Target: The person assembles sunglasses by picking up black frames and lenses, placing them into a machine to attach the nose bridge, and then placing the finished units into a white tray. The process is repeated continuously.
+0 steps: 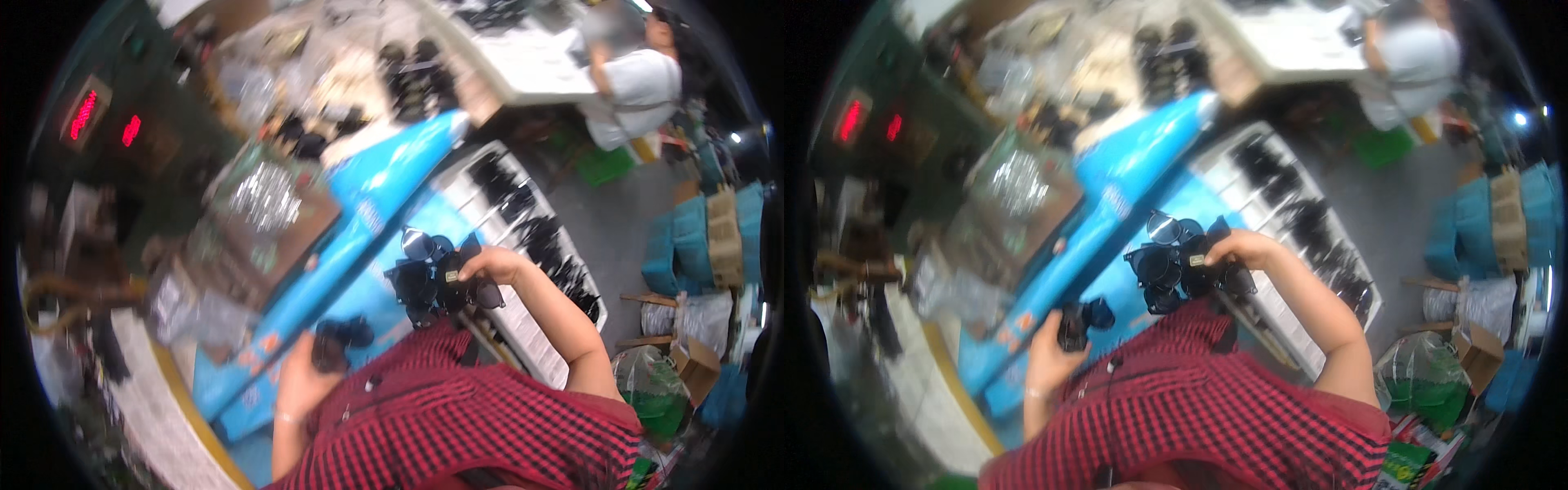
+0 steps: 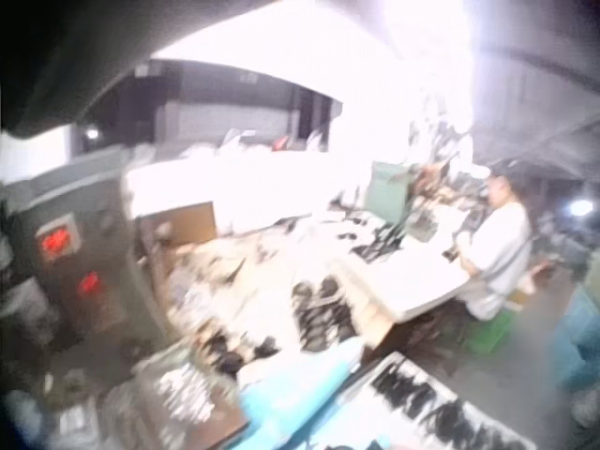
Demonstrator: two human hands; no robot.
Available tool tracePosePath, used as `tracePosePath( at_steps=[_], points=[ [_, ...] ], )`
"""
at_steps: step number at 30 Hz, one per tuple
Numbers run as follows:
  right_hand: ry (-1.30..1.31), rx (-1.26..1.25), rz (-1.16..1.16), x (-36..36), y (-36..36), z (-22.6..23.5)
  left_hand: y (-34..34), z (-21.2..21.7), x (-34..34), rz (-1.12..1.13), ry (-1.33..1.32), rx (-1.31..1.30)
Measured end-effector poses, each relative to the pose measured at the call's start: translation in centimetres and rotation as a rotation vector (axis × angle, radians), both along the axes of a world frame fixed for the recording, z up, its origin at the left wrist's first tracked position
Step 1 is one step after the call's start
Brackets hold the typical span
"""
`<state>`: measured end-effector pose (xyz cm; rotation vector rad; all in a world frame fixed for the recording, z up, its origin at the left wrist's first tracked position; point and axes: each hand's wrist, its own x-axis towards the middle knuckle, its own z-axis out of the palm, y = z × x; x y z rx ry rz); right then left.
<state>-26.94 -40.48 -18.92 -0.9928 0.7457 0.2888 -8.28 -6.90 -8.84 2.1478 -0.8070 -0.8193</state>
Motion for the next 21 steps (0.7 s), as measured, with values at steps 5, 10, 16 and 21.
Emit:
tracePosePath(
  at_steps=[5,10,16,21],
  points=[
    [-0.04,-0.419,-0.128,0.5,-13.7,10.2,-1.8,-1.4,0.6,-0.157,-0.12,-0.005],
    [-0.005,-0.482,-0.445,4.0,-28.8,17.1,-4.3,-0.7,1.2,-0.149,-0.09,0.001],
    [0.138,-0.676,-0.488,8.0,-42.0,16.8,-6.3,1.3,1.5,-0.093,0.061,0.133],
    [0.199,-0.732,-0.43,11.6,-46.4,14.6,-7.5,3.0,2.6,0.078,0.142,0.299]
  ],
)
